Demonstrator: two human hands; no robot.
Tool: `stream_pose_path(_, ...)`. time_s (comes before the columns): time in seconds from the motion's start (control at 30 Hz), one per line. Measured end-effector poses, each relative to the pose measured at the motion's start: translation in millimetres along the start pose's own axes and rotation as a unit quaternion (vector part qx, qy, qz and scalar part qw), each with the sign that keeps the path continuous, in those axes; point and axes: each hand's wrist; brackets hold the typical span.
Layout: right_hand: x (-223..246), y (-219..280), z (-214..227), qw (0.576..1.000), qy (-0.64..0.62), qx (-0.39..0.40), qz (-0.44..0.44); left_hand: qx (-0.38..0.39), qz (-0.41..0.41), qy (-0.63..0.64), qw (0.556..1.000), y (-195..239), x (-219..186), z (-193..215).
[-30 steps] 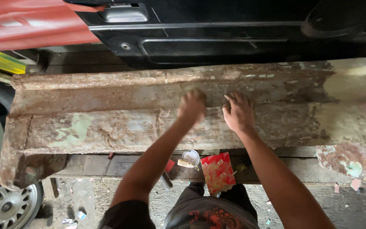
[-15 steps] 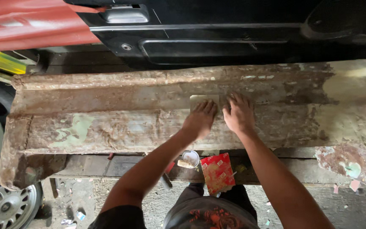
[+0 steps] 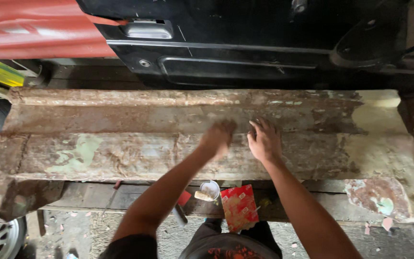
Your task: The person sands a large, weathered wooden surface using a sanding block. They move the block back and forth across the surface, applying pressure to smooth it. The person occasionally switches hands and adjusts their grip.
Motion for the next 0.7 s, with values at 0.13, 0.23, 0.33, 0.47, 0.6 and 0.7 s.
stream_pose_path(0.13, 2.8, -0.1, -0.5, 1.0, 0.006, 0.003, -0.008, -0.065, 0.071, 0.014, 0.995, -27.6, 18.0, 11.0)
stream_pose_path(0.23, 1.5, 1.4, 3.4, 1.0, 0.013, 0.005, 0.003, -0.027, 0.037, -0.053, 0.998, -20.5, 7.2, -9.8)
stream_pose_path(0.33, 0.9, -5.7, 8.0, 0.999, 0.029, 0.022, 0.012, -0.097, -0.03, -0.005, 0.995, -9.3, 1.5, -32.1)
stream_pose_path(0.47, 9.1, -4.1, 10.1, 0.998, -0.007, 0.047, -0.033, -0.031, 0.038, -0.033, 0.998, -21.9, 28.8, -27.6)
stream_pose_path(0.6, 5.6, -5.0, 15.9, 0.996, 0.004, 0.082, -0.043, -0.084, 0.098, -0.022, 0.991, -46.7, 27.1, -17.8)
stream_pose_path(0.7, 2.2, -8.9, 13.7, 0.999, 0.009, 0.036, -0.026, -0.07, -0.001, -0.084, 0.994, -35.1, 6.3, -42.2)
Point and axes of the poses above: each hand's wrist, its own y-axis away from the middle knuckle, its own z-axis out of the back of the hand, x = y × z, and after that the axes turned 7 degrees about z, right-handed
